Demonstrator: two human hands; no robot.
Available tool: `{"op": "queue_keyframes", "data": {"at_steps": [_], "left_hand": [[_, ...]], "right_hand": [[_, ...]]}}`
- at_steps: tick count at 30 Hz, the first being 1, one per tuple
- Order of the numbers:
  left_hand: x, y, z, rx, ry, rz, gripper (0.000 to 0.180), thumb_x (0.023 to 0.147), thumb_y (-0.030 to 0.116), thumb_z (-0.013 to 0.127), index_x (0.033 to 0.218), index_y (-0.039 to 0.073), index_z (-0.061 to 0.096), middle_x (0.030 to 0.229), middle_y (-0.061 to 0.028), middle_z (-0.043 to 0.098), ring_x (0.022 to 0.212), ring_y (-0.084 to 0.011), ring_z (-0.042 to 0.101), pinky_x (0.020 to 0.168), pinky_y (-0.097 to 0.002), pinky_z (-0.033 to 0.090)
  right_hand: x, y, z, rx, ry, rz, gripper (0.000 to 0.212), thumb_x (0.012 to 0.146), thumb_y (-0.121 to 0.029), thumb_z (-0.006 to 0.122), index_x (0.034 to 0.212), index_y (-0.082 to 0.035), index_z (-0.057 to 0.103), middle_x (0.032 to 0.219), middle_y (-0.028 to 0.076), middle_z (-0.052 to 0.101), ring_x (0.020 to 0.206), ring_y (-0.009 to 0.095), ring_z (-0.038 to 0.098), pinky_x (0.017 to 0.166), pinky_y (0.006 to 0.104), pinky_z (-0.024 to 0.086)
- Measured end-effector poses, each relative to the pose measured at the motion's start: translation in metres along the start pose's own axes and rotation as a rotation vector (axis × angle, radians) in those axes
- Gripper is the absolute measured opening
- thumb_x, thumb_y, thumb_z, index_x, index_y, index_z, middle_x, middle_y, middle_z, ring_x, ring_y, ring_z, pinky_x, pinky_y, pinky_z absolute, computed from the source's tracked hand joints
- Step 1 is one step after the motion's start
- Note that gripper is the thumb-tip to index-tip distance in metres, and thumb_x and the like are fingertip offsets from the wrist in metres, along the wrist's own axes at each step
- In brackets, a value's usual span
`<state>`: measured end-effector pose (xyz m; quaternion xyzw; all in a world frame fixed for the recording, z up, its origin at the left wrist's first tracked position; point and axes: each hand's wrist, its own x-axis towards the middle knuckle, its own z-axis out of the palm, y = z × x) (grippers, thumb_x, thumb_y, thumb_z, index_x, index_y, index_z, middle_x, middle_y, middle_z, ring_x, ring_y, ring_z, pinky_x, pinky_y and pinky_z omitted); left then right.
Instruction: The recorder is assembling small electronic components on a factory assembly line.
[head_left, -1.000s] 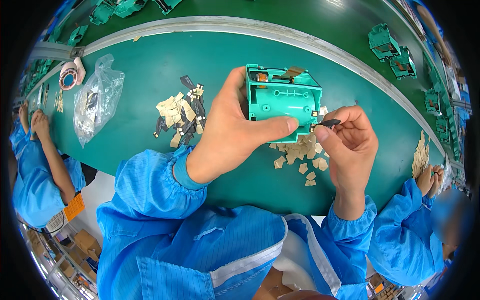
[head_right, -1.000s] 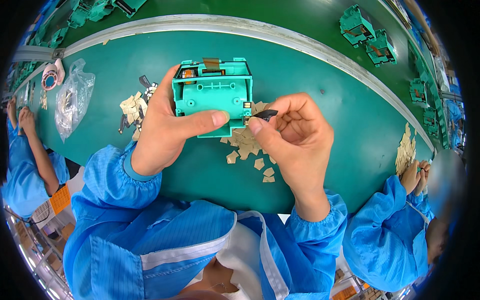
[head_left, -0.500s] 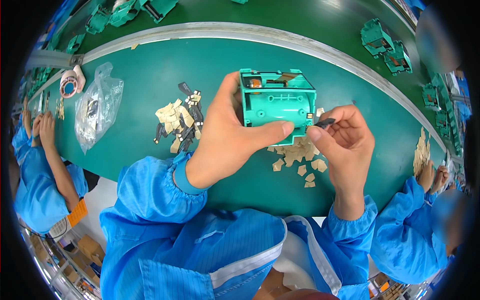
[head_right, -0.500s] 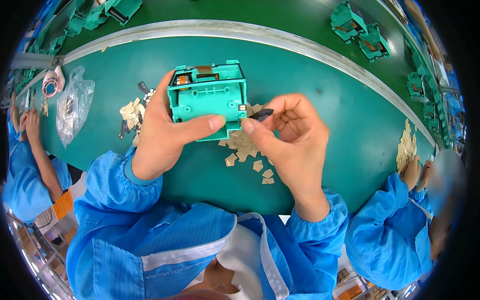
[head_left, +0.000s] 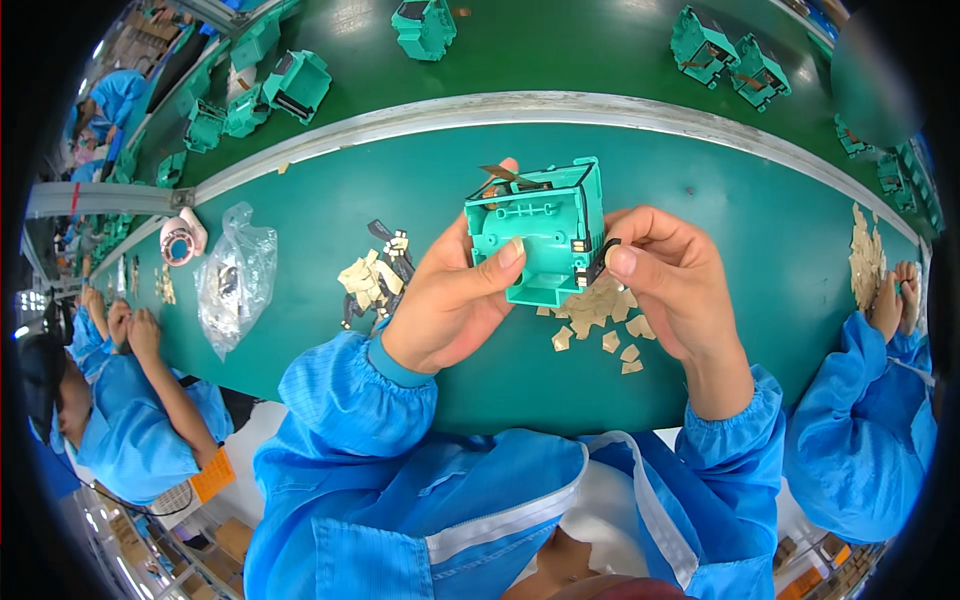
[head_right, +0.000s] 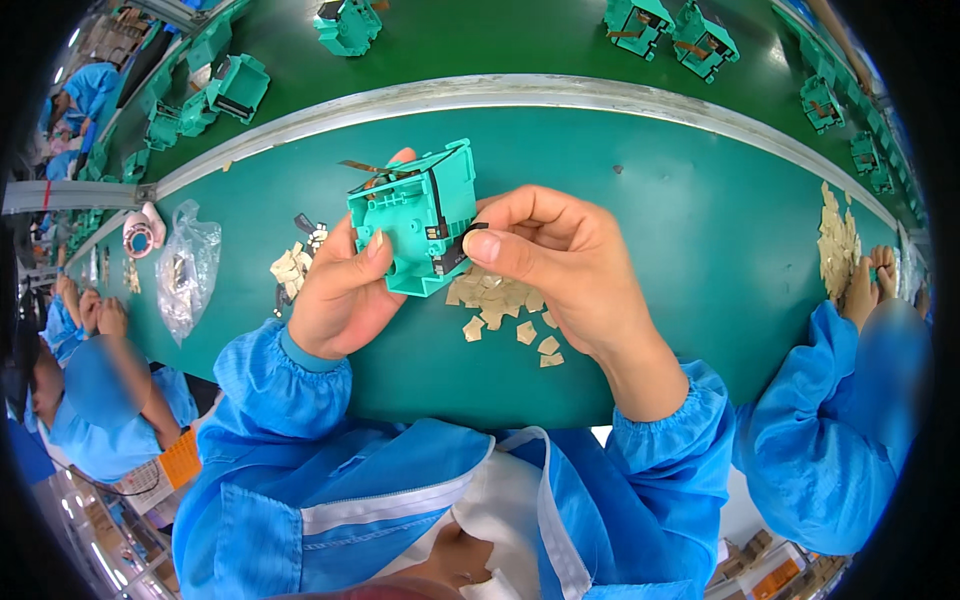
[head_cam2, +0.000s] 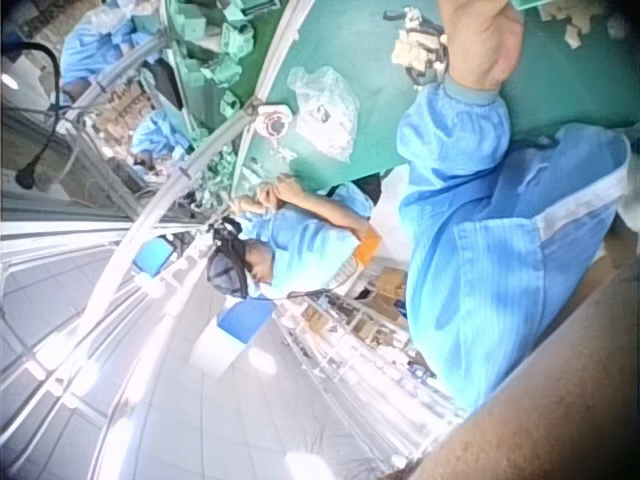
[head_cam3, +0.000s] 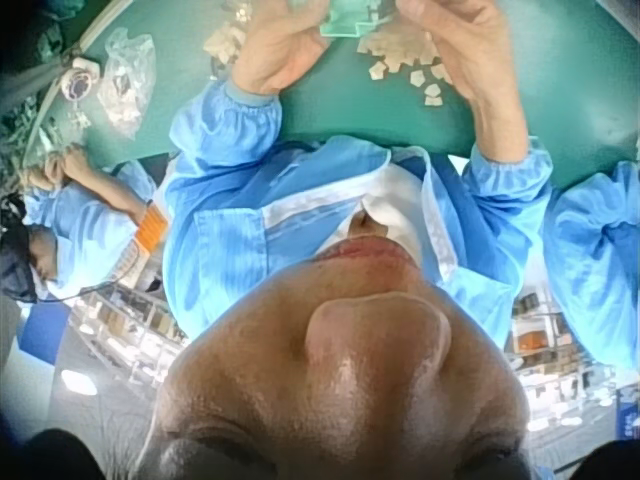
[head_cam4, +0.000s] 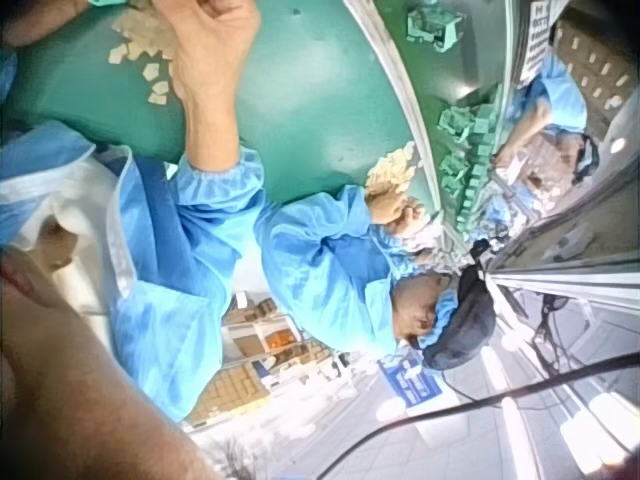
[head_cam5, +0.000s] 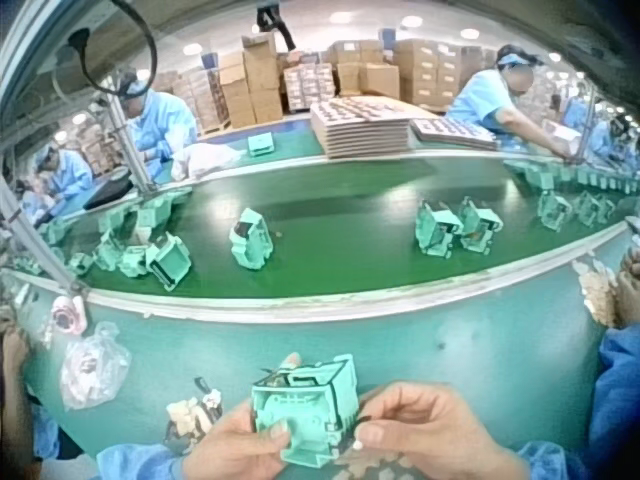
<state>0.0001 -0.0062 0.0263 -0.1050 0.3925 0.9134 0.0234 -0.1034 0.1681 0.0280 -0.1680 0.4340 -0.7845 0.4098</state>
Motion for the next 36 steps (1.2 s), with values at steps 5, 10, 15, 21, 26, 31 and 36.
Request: {"op": "queue_keyframes", "data": {"at_steps": [5,10,15,21,26,31,36], "left_hand": [[0.000,-0.007,0.001,-0.044,-0.041,-0.003,0.074,0.090,0.028,0.058,0.146,0.008,0.014,0.140,-0.0109,0.038,0.127,-0.0253,0.041,0.106,-0.0408,0.033],[0.000,-0.010,-0.008,-0.130,-0.129,-0.051,0.070,0.092,0.021,0.055,0.147,0.015,0.012,0.141,-0.0080,0.035,0.129,-0.0249,0.038,0.104,-0.0440,0.034],[0.002,-0.010,-0.009,-0.134,-0.171,-0.064,0.072,0.091,0.022,0.056,0.147,0.015,0.011,0.143,-0.0076,0.033,0.130,-0.0254,0.036,0.105,-0.0443,0.033],[0.000,-0.010,-0.002,-0.030,-0.042,-0.022,0.065,0.088,0.034,0.059,0.138,0.004,0.031,0.129,-0.0135,0.049,0.116,-0.0267,0.050,0.096,-0.0428,0.042],[0.000,-0.010,-0.002,-0.055,-0.050,0.002,0.059,0.089,0.033,0.058,0.134,0.001,0.036,0.128,-0.0142,0.050,0.114,-0.0267,0.051,0.094,-0.0424,0.043],[0.000,-0.012,-0.003,-0.071,-0.062,0.010,0.060,0.089,0.032,0.059,0.135,0.001,0.035,0.129,-0.0143,0.049,0.116,-0.0271,0.050,0.096,-0.0426,0.042],[0.003,-0.010,-0.010,-0.145,-0.183,-0.059,0.070,0.091,0.022,0.056,0.146,0.017,0.014,0.144,-0.0082,0.031,0.131,-0.0257,0.035,0.107,-0.0436,0.030]], "right_hand": [[-0.006,-0.006,0.005,-0.057,0.069,0.034,0.012,0.083,-0.007,0.068,0.090,0.001,0.063,0.087,0.006,0.066,0.080,0.011,0.061,0.074,0.0248,0.050],[-0.011,-0.002,0.012,-0.142,0.119,-0.045,0.011,0.082,-0.006,0.069,0.088,0.002,0.064,0.081,0.004,0.065,0.075,0.008,0.059,0.066,0.0216,0.048],[-0.013,0.002,0.016,-0.256,0.157,-0.166,0.009,0.081,-0.005,0.069,0.085,0.001,0.064,0.077,0.003,0.064,0.066,0.006,0.057,0.056,0.0194,0.044],[-0.012,0.003,0.018,-0.339,0.169,-0.235,0.008,0.080,-0.005,0.069,0.083,0.000,0.064,0.075,0.002,0.064,0.063,0.005,0.056,0.054,0.0196,0.044],[-0.012,0.004,0.019,-0.379,0.175,-0.267,0.008,0.080,-0.005,0.069,0.082,0.001,0.064,0.074,0.002,0.063,0.064,0.006,0.057,0.055,0.0199,0.045],[-0.012,0.004,0.021,-0.369,0.177,-0.264,0.007,0.081,-0.005,0.068,0.082,0.001,0.064,0.075,0.002,0.063,0.064,0.006,0.057,0.056,0.0202,0.045],[-0.013,0.002,0.022,-0.372,0.181,-0.236,0.007,0.081,-0.004,0.068,0.082,0.001,0.064,0.075,0.002,0.063,0.064,0.006,0.057,0.056,0.0206,0.046]]}}
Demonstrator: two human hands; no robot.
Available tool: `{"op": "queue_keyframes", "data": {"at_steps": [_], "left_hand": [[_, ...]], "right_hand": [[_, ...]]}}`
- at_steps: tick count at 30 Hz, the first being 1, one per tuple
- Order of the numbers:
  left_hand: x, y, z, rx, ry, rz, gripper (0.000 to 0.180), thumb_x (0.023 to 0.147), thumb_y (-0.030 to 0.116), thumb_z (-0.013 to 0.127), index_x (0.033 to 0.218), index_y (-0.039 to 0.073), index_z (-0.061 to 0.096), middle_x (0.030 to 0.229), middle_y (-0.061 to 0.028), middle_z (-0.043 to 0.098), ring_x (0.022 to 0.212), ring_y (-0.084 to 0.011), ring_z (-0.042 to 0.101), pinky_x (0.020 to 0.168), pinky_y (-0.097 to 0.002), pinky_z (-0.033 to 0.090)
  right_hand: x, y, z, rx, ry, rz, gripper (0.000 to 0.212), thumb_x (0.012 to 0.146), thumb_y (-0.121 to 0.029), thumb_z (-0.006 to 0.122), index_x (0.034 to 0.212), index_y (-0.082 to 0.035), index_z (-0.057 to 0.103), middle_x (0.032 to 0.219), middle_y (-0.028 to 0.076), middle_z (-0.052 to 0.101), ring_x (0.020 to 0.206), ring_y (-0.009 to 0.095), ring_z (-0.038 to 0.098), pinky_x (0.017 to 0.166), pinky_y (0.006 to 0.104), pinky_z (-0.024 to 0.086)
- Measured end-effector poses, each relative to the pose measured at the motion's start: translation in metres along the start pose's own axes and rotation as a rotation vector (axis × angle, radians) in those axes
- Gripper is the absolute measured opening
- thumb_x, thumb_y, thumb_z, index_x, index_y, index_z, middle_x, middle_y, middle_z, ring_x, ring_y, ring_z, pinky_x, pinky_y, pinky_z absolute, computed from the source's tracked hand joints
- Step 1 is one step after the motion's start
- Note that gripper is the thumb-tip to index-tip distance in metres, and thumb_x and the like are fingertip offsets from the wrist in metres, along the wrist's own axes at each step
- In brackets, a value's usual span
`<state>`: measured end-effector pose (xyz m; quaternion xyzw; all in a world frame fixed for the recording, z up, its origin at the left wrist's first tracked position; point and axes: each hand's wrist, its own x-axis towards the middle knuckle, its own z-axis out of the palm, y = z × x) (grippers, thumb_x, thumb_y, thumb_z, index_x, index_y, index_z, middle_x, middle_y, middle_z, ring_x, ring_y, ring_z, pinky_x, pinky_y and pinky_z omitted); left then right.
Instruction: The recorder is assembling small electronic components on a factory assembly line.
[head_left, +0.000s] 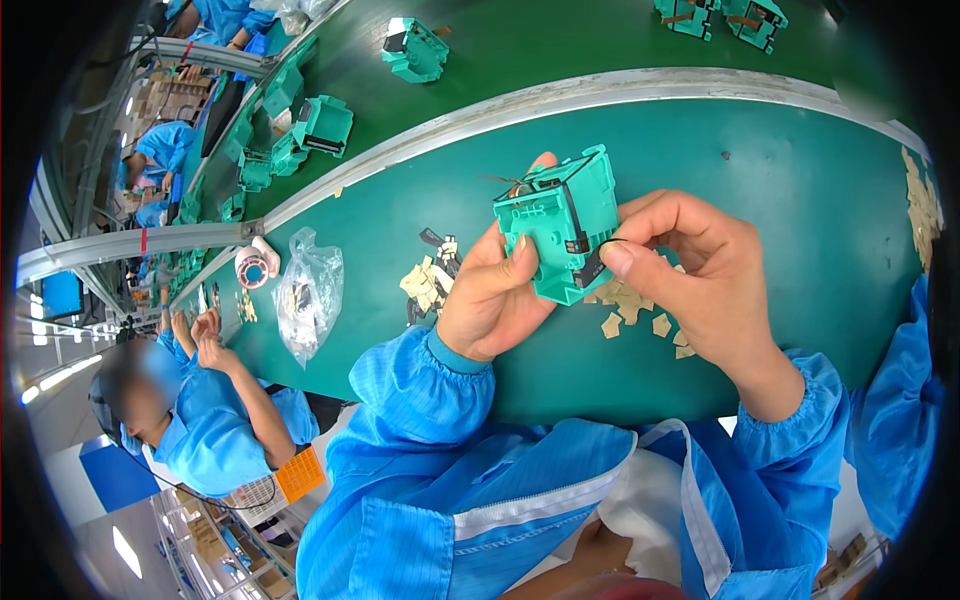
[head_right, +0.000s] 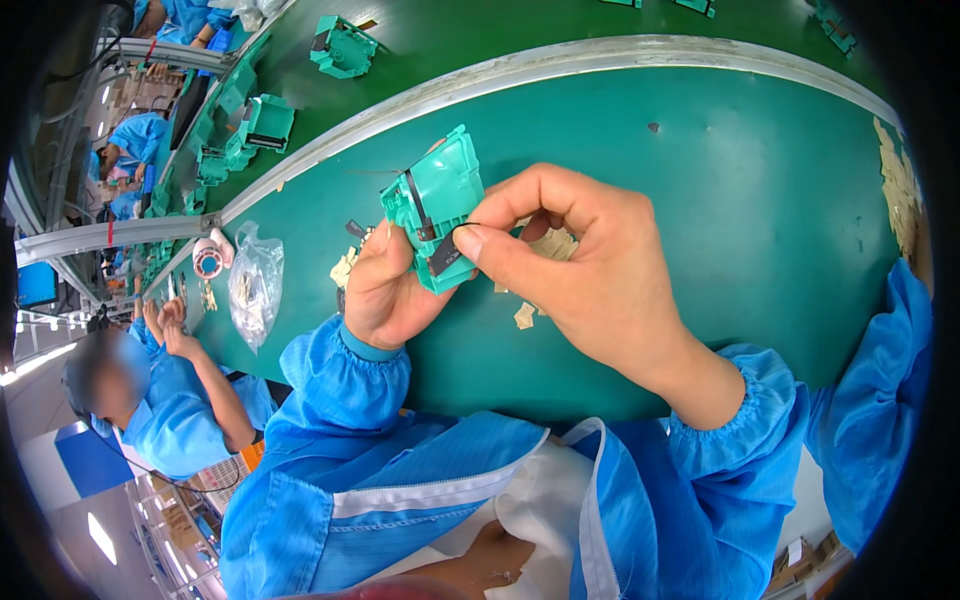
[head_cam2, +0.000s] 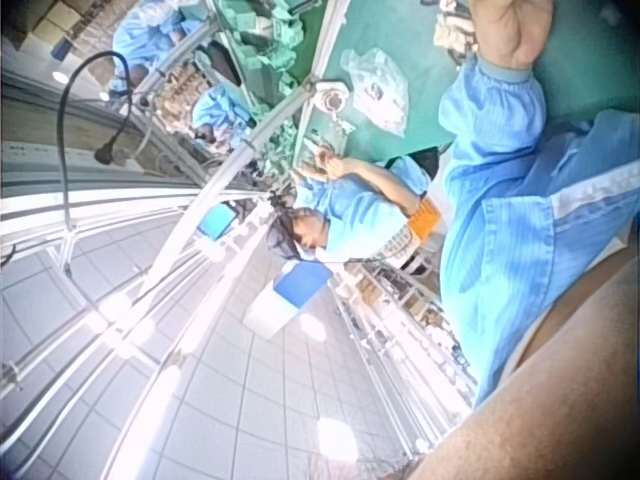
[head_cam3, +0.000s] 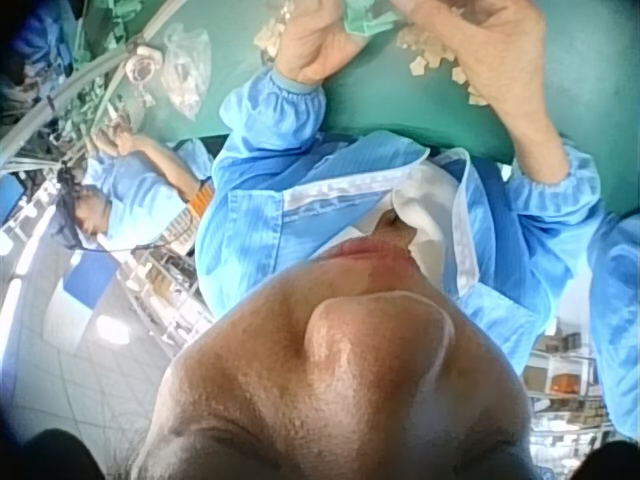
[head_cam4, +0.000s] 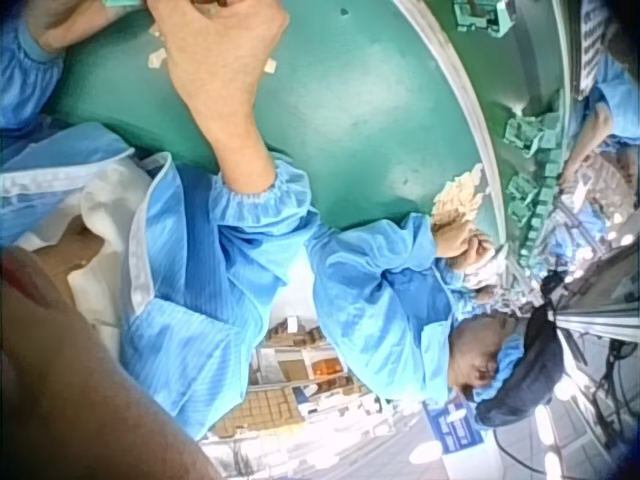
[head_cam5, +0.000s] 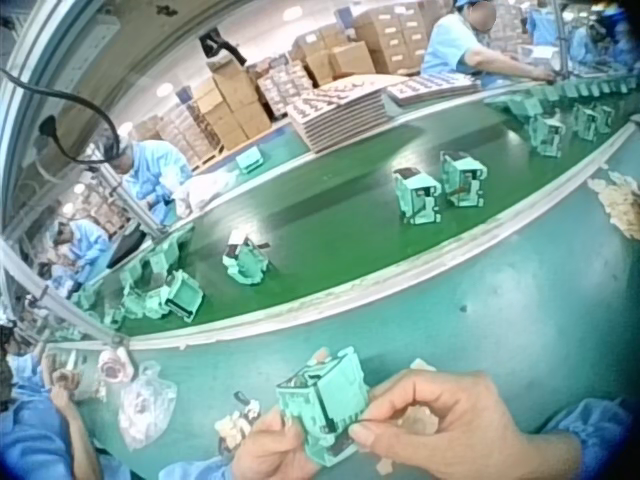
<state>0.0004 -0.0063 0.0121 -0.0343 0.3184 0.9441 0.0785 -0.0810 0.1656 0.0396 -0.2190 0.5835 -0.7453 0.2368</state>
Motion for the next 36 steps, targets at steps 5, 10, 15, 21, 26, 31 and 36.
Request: {"op": "queue_keyframes", "data": {"at_steps": [5,10,15,21,26,31,36], "left_hand": [[0.001,-0.002,0.022,0.167,0.232,0.031,0.088,0.083,0.038,0.066,0.145,0.010,0.012,0.138,-0.0124,0.037,0.125,-0.0308,0.041,0.103,-0.0457,0.035],[0.002,-0.009,0.026,0.349,0.240,0.079,0.103,0.072,0.044,0.075,0.145,0.011,0.010,0.138,-0.0137,0.035,0.126,-0.0308,0.040,0.103,-0.0477,0.034],[0.005,-0.010,0.028,0.394,0.303,0.058,0.098,0.071,0.036,0.075,0.144,0.011,0.014,0.133,-0.0135,0.038,0.122,-0.0285,0.042,0.099,-0.0462,0.037],[0.003,-0.010,0.025,0.411,0.342,0.104,0.099,0.068,0.037,0.076,0.142,0.011,0.017,0.128,-0.0119,0.041,0.115,-0.0255,0.046,0.090,-0.0387,0.041],[0.001,-0.009,0.021,0.384,0.386,0.171,0.093,0.068,0.038,0.076,0.139,0.010,0.024,0.122,-0.0104,0.046,0.107,-0.0232,0.048,0.087,-0.0383,0.042],[0.003,-0.011,0.019,0.371,0.364,0.151,0.087,0.069,0.038,0.075,0.137,0.010,0.028,0.121,-0.0103,0.047,0.107,-0.0229,0.049,0.087,-0.0378,0.042],[0.005,-0.016,0.021,0.344,0.325,0.155,0.088,0.070,0.034,0.074,0.138,0.010,0.025,0.124,-0.0109,0.045,0.115,-0.0255,0.046,0.095,-0.0409,0.040]], "right_hand": [[0.001,0.008,-0.001,-0.024,0.050,-0.034,0.007,0.080,-0.005,0.068,0.082,0.000,0.064,0.074,0.002,0.063,0.066,0.006,0.057,0.056,0.0203,0.045],[0.000,0.004,0.003,-0.099,0.065,-0.015,0.006,0.079,-0.004,0.067,0.081,0.000,0.064,0.073,0.001,0.063,0.065,0.006,0.056,0.057,0.0206,0.045],[0.000,0.003,0.000,-0.157,0.039,-0.021,0.006,0.080,-0.005,0.066,0.082,0.001,0.064,0.072,0.002,0.063,0.064,0.006,0.055,0.058,0.0210,0.044],[-0.001,-0.001,-0.003,-0.182,0.002,0.054,0.012,0.087,-0.010,0.061,0.090,0.001,0.066,0.074,0.003,0.062,0.065,0.008,0.053,0.057,0.0214,0.043],[0.002,-0.015,-0.008,-0.435,0.292,-0.145,0.016,0.090,-0.008,0.056,0.097,0.003,0.064,0.091,0.008,0.060,0.076,0.012,0.055,0.070,0.0247,0.045],[0.003,-0.005,-0.013,-0.386,0.098,-0.303,0.012,0.084,-0.003,0.062,0.095,0.003,0.064,0.089,0.007,0.057,0.076,0.012,0.052,0.068,0.0236,0.042],[0.001,0.002,-0.008,-0.359,-0.010,-0.214,0.016,0.076,-0.001,0.070,0.091,0.001,0.064,0.085,0.004,0.055,0.072,0.009,0.048,0.064,0.0221,0.038]]}}
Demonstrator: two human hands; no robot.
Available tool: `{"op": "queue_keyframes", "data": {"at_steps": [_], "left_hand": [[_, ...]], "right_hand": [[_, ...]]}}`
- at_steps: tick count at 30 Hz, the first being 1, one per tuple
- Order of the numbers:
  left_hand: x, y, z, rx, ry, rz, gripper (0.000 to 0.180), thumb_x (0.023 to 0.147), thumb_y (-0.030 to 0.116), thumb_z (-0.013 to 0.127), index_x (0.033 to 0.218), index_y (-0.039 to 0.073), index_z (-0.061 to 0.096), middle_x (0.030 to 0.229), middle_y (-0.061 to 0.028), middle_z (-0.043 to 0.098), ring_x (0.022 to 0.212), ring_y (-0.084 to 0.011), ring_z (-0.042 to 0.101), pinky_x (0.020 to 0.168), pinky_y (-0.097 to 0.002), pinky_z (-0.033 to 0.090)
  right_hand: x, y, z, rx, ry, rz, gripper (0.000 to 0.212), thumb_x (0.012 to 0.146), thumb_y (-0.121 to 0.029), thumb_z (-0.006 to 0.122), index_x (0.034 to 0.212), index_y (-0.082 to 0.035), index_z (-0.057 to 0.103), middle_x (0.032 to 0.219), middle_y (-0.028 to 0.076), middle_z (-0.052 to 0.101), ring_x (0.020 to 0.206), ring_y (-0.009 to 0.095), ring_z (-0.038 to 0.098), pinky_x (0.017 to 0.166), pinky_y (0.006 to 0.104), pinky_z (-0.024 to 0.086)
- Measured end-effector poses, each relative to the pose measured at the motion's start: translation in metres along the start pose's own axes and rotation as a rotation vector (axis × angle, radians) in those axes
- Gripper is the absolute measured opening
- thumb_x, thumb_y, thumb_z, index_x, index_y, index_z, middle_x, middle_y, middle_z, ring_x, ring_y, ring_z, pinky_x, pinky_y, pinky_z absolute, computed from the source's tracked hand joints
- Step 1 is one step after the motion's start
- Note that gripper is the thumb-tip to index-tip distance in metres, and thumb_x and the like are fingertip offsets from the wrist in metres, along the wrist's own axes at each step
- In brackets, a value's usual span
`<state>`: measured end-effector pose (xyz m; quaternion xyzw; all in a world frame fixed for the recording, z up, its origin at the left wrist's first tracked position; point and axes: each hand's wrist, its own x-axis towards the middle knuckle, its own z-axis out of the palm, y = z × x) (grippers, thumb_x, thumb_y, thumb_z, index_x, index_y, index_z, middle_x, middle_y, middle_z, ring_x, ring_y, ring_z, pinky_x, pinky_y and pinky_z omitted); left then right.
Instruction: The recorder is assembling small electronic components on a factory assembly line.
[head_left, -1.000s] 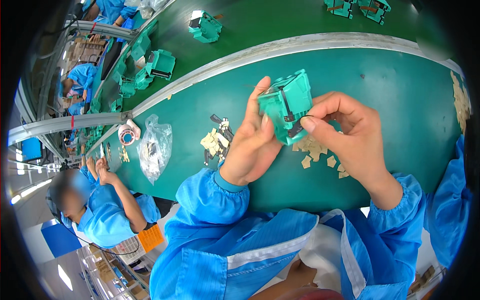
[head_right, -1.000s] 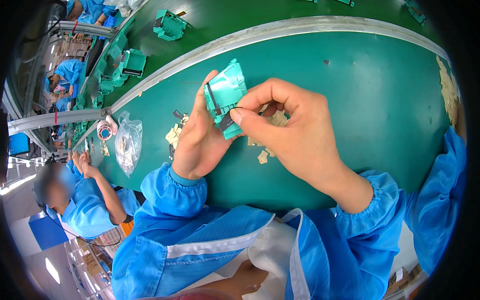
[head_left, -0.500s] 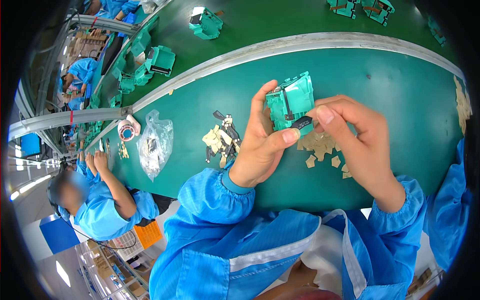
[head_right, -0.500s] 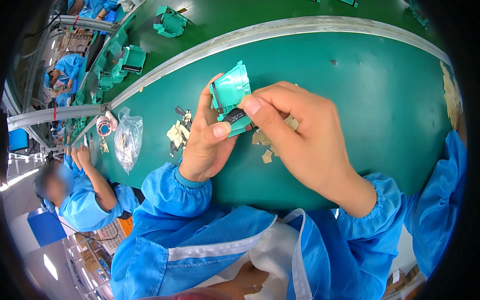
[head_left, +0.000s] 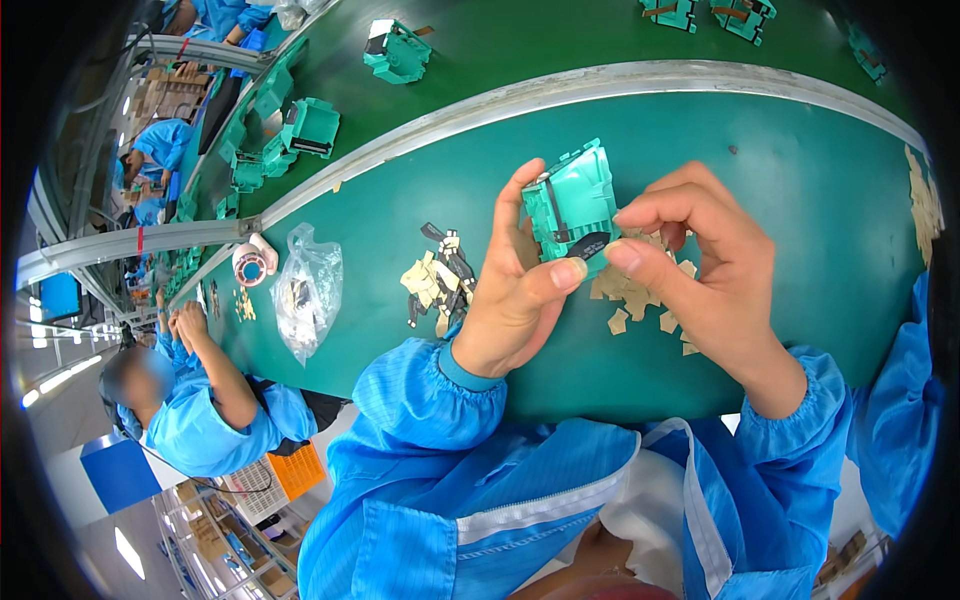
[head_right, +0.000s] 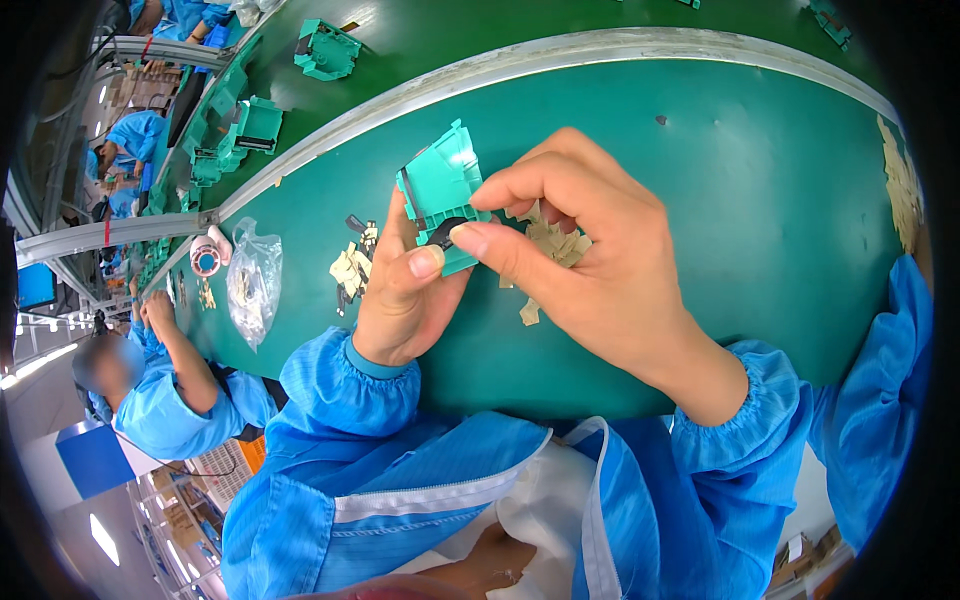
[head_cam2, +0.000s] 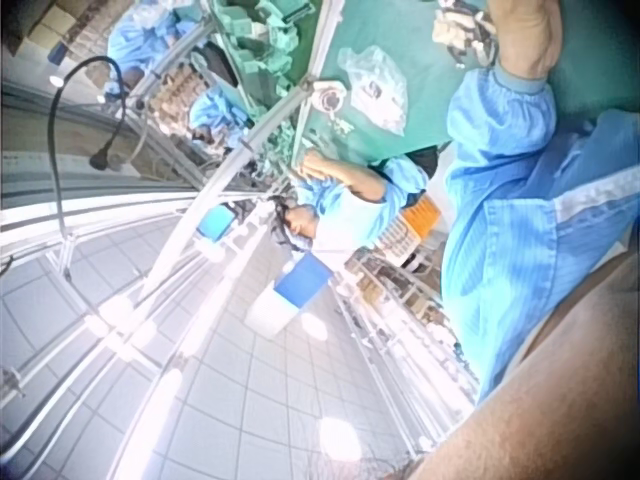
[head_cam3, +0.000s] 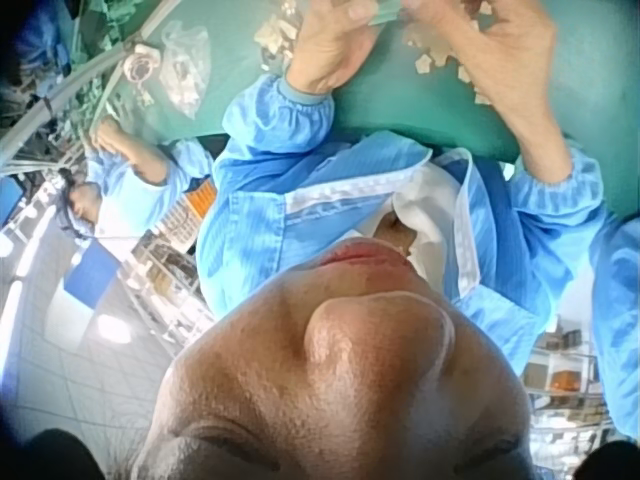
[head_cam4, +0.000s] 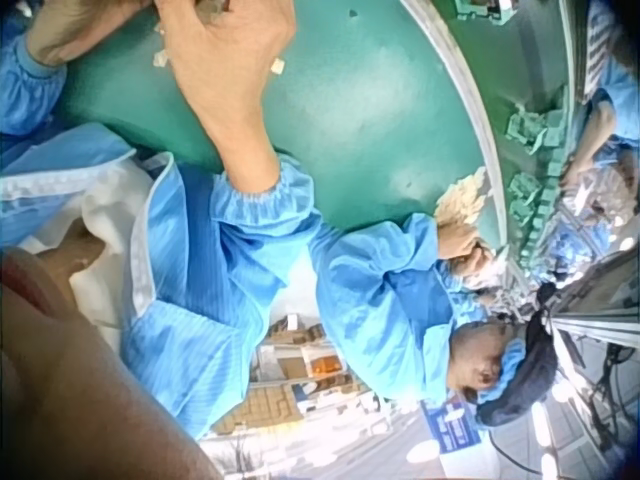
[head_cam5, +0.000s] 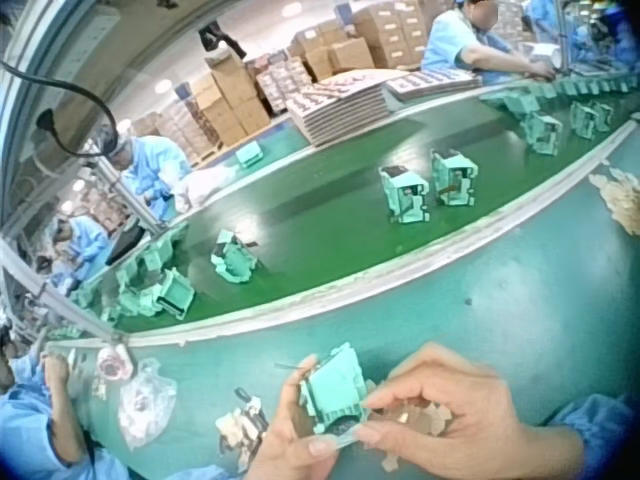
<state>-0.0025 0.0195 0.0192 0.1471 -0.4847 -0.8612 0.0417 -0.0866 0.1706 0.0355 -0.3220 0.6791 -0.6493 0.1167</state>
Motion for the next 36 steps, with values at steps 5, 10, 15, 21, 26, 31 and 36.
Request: {"op": "queue_keyframes", "data": {"at_steps": [5,10,15,21,26,31,36], "left_hand": [[-0.004,0.009,0.008,0.039,0.004,-0.040,0.098,0.068,0.030,0.076,0.143,0.010,0.015,0.130,-0.0117,0.040,0.120,-0.0281,0.043,0.101,-0.0443,0.036],[-0.003,0.005,0.007,0.040,0.001,-0.004,0.099,0.067,0.031,0.076,0.143,0.011,0.016,0.129,-0.0105,0.040,0.119,-0.0272,0.044,0.099,-0.0427,0.038],[-0.003,0.004,0.001,0.021,-0.004,-0.017,0.097,0.067,0.034,0.077,0.142,0.010,0.019,0.127,-0.0089,0.044,0.112,-0.0245,0.048,0.090,-0.0381,0.042],[0.000,0.001,0.000,0.007,-0.009,-0.028,0.099,0.067,0.037,0.078,0.141,0.009,0.020,0.125,-0.0097,0.045,0.111,-0.0245,0.048,0.091,-0.0379,0.042],[-0.002,0.008,0.003,0.011,-0.082,-0.068,0.098,0.069,0.012,0.076,0.142,0.012,0.010,0.132,-0.0120,0.034,0.123,-0.0256,0.040,0.102,-0.0403,0.036],[-0.023,0.034,0.008,0.350,0.006,0.077,0.103,0.061,0.013,0.080,0.142,0.009,0.016,0.130,-0.0113,0.036,0.123,-0.0250,0.039,0.101,-0.0397,0.038],[-0.016,0.101,0.011,0.799,0.124,0.594,0.106,0.060,0.023,0.080,0.142,0.004,0.016,0.122,-0.0176,0.047,0.114,-0.0304,0.051,0.097,-0.0406,0.042]], "right_hand": [[0.001,0.000,0.004,-0.070,0.017,-0.048,0.015,0.077,-0.002,0.070,0.087,-0.002,0.058,0.082,0.002,0.053,0.070,0.008,0.047,0.062,0.0212,0.038],[-0.001,0.008,0.014,0.186,0.122,0.072,0.013,0.081,-0.007,0.068,0.086,-0.003,0.057,0.075,-0.001,0.055,0.064,0.005,0.048,0.056,0.0200,0.039],[0.002,0.003,0.013,0.412,0.163,0.170,0.012,0.089,-0.013,0.062,0.085,-0.002,0.057,0.073,-0.001,0.056,0.065,0.004,0.047,0.057,0.0193,0.040],[0.000,0.006,0.008,0.314,-0.001,0.231,0.018,0.091,-0.016,0.060,0.080,-0.001,0.058,0.064,-0.003,0.051,0.058,0.003,0.042,0.049,0.0200,0.033],[-0.003,0.005,0.008,0.191,-0.126,0.306,0.023,0.091,-0.018,0.059,0.076,-0.001,0.059,0.060,-0.003,0.048,0.053,0.004,0.040,0.045,0.0210,0.030],[-0.003,0.008,0.004,0.181,-0.024,0.193,0.025,0.094,-0.020,0.053,0.081,0.000,0.061,0.063,0.000,0.051,0.059,0.005,0.045,0.051,0.0215,0.036],[0.003,0.017,-0.011,0.102,0.271,0.079,0.029,0.097,-0.020,0.047,0.089,0.002,0.063,0.068,0.001,0.053,0.065,0.006,0.047,0.059,0.0215,0.039]]}}
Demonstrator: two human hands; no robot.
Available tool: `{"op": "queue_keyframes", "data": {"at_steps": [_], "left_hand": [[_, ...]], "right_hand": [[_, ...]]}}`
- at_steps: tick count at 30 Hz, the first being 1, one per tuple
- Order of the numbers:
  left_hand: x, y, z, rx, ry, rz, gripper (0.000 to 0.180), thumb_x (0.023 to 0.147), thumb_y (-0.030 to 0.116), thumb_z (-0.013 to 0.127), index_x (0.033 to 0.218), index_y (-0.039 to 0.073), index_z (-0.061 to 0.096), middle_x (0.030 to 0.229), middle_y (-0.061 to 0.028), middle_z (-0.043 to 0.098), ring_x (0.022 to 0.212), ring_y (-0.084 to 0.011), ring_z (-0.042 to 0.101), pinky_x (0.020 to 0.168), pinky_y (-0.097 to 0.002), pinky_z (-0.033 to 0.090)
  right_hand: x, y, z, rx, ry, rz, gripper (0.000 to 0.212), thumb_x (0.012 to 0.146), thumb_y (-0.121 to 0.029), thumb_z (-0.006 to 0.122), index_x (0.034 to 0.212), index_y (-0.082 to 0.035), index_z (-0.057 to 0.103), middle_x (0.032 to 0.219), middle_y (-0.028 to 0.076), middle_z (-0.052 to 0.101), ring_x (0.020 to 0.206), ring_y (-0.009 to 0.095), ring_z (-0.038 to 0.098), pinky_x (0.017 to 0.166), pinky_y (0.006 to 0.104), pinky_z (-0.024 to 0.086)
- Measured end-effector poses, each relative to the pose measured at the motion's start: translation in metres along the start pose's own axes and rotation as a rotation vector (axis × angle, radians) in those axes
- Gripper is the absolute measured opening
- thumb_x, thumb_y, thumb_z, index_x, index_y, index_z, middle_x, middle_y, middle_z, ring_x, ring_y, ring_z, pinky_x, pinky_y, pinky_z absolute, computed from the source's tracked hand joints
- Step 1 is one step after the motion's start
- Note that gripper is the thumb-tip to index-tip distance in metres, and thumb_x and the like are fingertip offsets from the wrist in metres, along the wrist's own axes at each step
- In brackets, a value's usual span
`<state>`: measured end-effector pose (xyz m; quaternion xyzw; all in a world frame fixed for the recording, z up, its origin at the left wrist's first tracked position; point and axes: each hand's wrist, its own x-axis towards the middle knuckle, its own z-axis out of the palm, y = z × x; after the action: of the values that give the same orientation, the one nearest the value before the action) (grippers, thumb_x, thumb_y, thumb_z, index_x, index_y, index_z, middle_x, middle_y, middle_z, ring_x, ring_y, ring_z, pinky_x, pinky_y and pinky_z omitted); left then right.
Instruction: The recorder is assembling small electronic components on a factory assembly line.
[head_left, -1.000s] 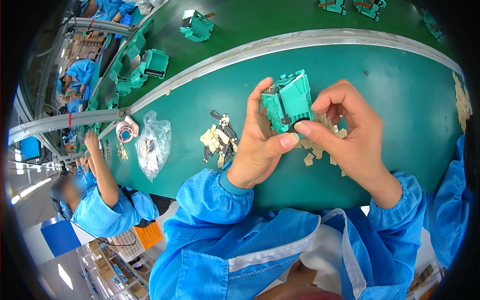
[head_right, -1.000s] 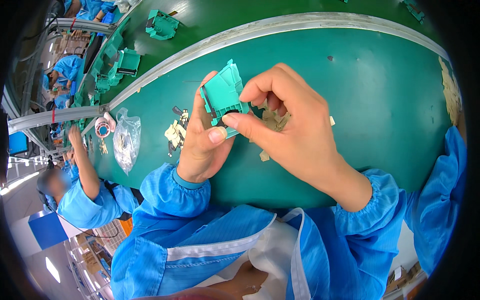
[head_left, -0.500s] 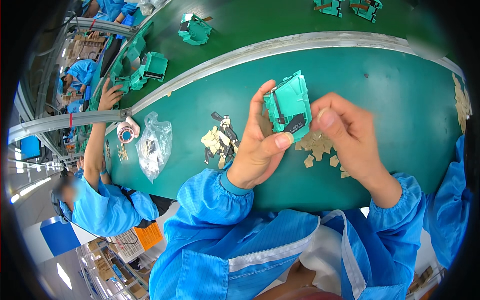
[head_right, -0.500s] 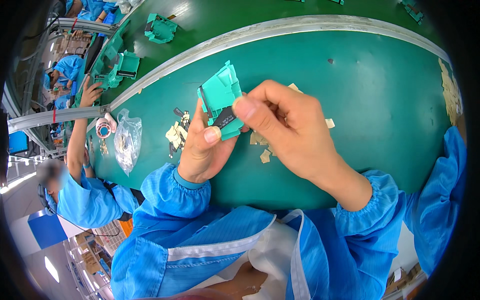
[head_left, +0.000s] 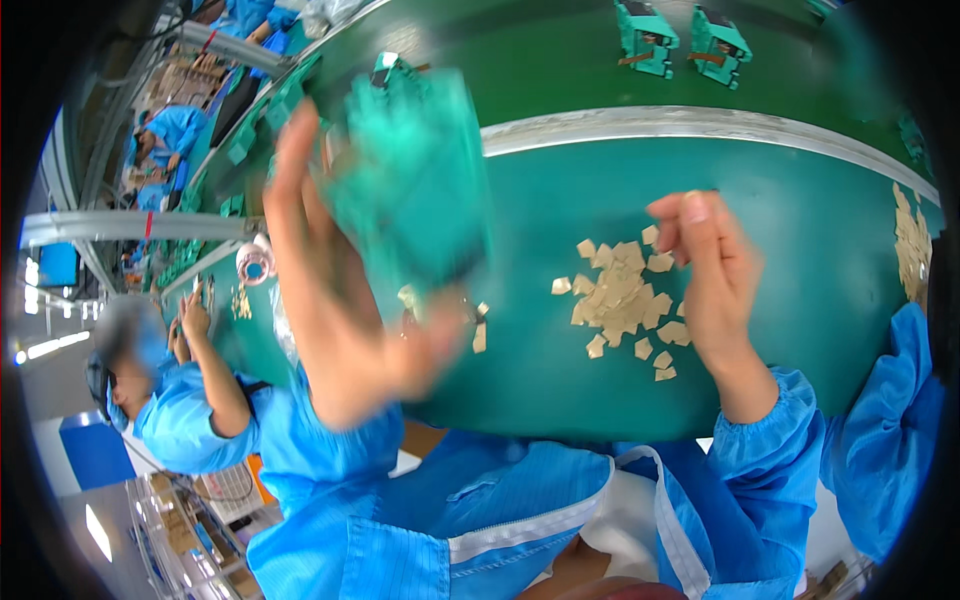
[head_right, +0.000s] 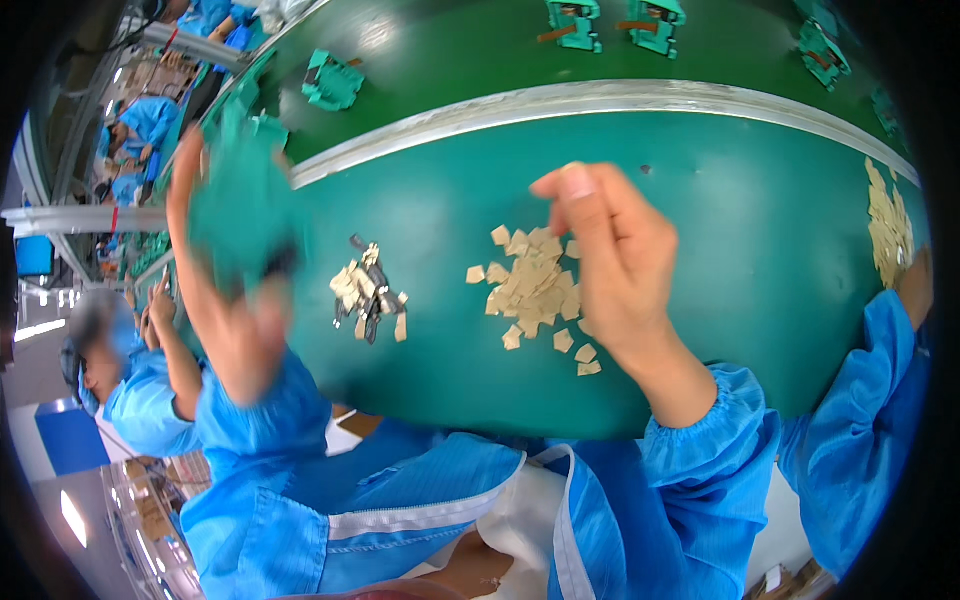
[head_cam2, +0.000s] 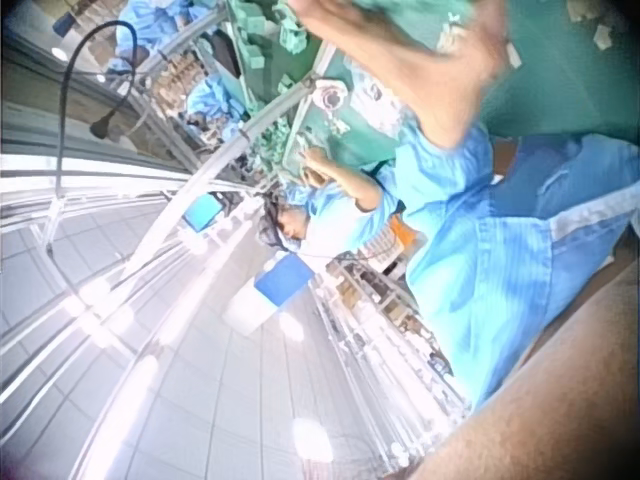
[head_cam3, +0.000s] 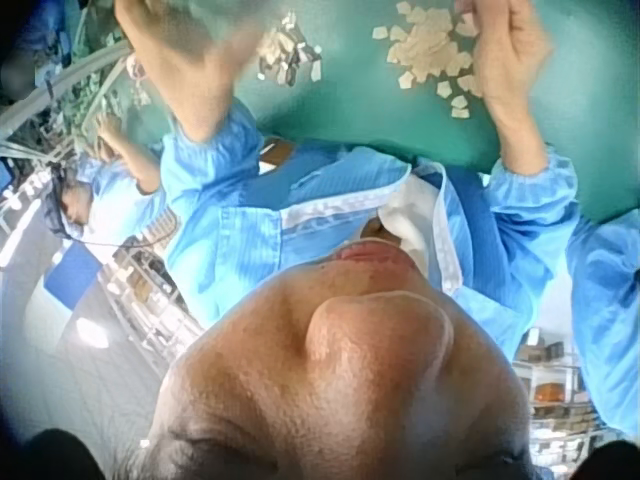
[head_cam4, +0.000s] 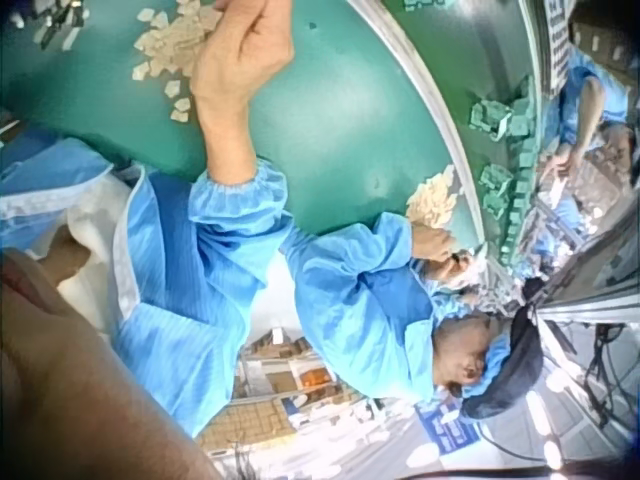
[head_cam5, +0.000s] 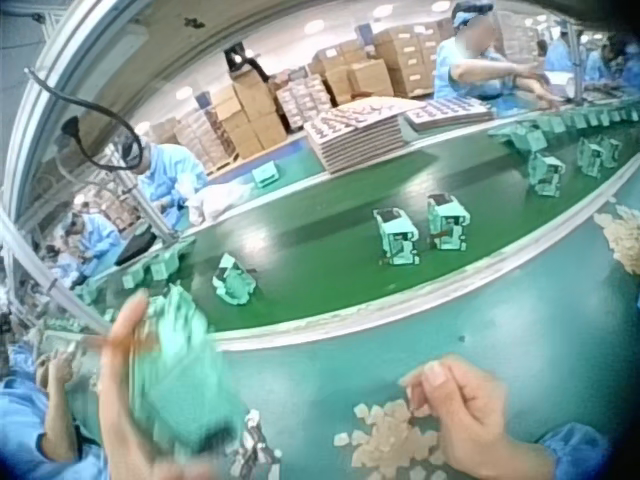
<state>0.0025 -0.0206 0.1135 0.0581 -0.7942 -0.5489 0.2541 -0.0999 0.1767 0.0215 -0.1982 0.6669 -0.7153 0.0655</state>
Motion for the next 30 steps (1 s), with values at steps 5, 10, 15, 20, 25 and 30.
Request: {"op": "queue_keyframes", "data": {"at_steps": [5,10,15,20,25,30], "left_hand": [[0.112,-0.081,-0.009,0.608,0.058,-0.204,0.091,0.066,0.045,0.075,0.126,-0.011,0.034,0.098,-0.0227,0.064,0.089,-0.0342,0.064,0.079,-0.0405,0.049],[0.146,-0.172,0.002,0.766,-0.009,0.003,0.093,0.070,0.054,0.071,0.122,-0.013,0.034,0.099,-0.0320,0.060,0.092,-0.0413,0.061,0.080,-0.0415,0.048],[0.081,-0.094,-0.036,0.753,-0.308,0.101,0.040,0.075,0.027,0.074,0.105,0.005,0.059,0.098,-0.0126,0.063,0.088,-0.0251,0.060,0.079,-0.0339,0.047],[-0.004,-0.102,-0.087,0.867,-0.431,0.020,0.021,0.078,0.017,0.069,0.096,0.010,0.064,0.098,-0.0074,0.058,0.094,-0.0232,0.052,0.082,-0.0325,0.043],[-0.021,-0.131,-0.092,0.731,-0.453,-0.084,0.019,0.077,0.015,0.069,0.093,0.009,0.062,0.107,-0.0050,0.051,0.104,-0.0224,0.045,0.086,-0.0319,0.039],[-0.015,-0.120,-0.087,0.608,-0.434,-0.292,0.010,0.079,0.009,0.068,0.087,0.008,0.063,0.084,-0.0047,0.057,0.076,-0.0278,0.055,0.067,-0.0311,0.046]], "right_hand": [[0.004,0.002,0.006,-0.004,-0.005,-0.075,0.025,0.096,-0.019,0.050,0.088,0.001,0.064,0.068,0.000,0.053,0.065,0.006,0.047,0.059,0.0199,0.038],[0.006,0.014,0.001,-0.181,-0.007,-0.159,0.023,0.094,-0.019,0.053,0.086,0.000,0.064,0.065,-0.001,0.051,0.062,0.006,0.046,0.056,0.0196,0.037],[0.005,0.019,0.000,-0.198,-0.036,-0.138,0.022,0.093,-0.018,0.055,0.085,0.000,0.064,0.065,-0.001,0.051,0.061,0.005,0.045,0.054,0.0193,0.036],[0.002,0.017,0.009,-0.182,-0.067,-0.178,0.021,0.092,-0.018,0.057,0.084,0.000,0.064,0.065,-0.001,0.052,0.060,0.004,0.044,0.053,0.0193,0.035],[-0.001,0.015,0.009,-0.228,-0.099,-0.108,0.019,0.091,-0.016,0.059,0.082,0.000,0.064,0.066,-0.001,0.054,0.059,0.005,0.045,0.052,0.0201,0.036],[0.001,0.017,0.005,-0.215,-0.144,-0.135,0.019,0.091,-0.016,0.059,0.083,0.000,0.064,0.068,0.000,0.057,0.060,0.005,0.047,0.053,0.0199,0.037]]}}
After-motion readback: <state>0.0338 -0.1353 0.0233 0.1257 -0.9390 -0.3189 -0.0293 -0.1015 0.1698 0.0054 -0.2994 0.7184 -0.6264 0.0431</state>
